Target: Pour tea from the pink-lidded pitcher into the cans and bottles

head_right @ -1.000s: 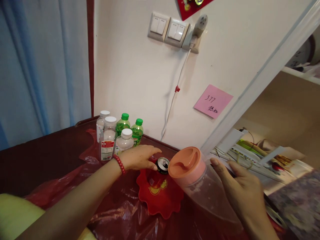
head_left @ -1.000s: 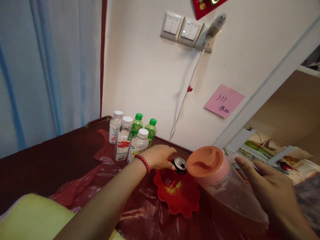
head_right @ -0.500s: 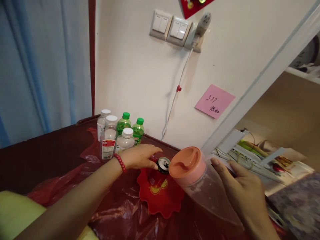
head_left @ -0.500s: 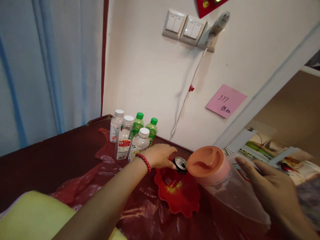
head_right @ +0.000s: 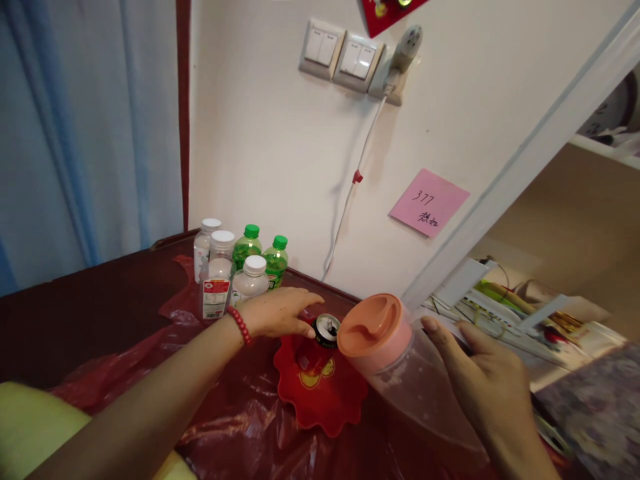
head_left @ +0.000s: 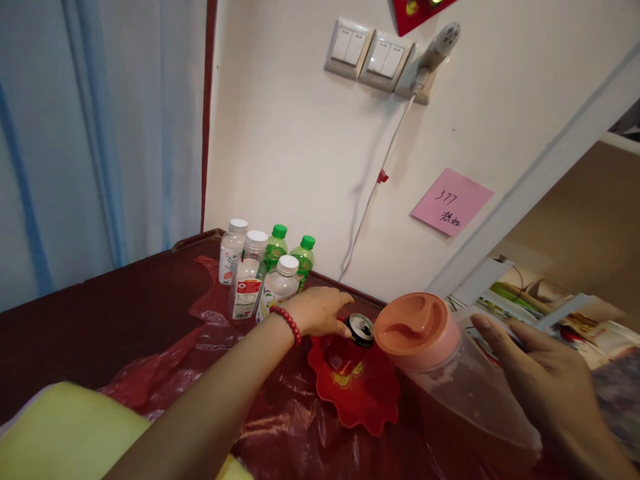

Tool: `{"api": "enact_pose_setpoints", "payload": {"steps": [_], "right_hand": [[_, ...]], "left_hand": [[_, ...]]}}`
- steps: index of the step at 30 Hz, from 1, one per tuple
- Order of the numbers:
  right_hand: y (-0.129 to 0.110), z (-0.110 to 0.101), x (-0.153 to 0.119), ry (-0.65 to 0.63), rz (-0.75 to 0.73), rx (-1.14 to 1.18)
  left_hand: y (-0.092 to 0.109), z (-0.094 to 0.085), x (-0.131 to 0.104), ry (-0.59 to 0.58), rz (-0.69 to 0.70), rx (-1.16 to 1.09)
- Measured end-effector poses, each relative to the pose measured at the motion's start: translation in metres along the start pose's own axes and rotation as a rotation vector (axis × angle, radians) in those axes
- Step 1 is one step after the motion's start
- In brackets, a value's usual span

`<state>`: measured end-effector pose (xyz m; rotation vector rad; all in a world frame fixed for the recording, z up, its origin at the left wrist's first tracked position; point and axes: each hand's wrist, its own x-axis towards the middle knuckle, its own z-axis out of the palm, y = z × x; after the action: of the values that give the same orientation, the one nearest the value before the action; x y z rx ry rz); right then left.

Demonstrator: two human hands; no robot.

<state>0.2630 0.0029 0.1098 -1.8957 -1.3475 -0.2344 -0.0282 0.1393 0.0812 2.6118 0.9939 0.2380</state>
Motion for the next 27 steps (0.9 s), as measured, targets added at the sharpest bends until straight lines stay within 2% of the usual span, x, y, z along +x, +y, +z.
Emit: {"api": "enact_pose_setpoints", "payload": {"steps": [8,17,27], "right_hand": [[0.0057,0.0002,0.0029,-0.036,0.044,-0.026],[-0.0028,0.0016,0.0007,-0.018,0.056,-0.017],[-0.0034,0.0037,-0.0027,0.003,0.013,0.000]], "left_hand": [[0.0015,-0.0017,-0.0005,-0.010,-0.012,0.013],[0.0003,-0.0012,0.0000,-0.005,-0.003,-0.001],[-0.0001,-0.0013,-0.0007,0.009,-0.004,-0.002]]}}
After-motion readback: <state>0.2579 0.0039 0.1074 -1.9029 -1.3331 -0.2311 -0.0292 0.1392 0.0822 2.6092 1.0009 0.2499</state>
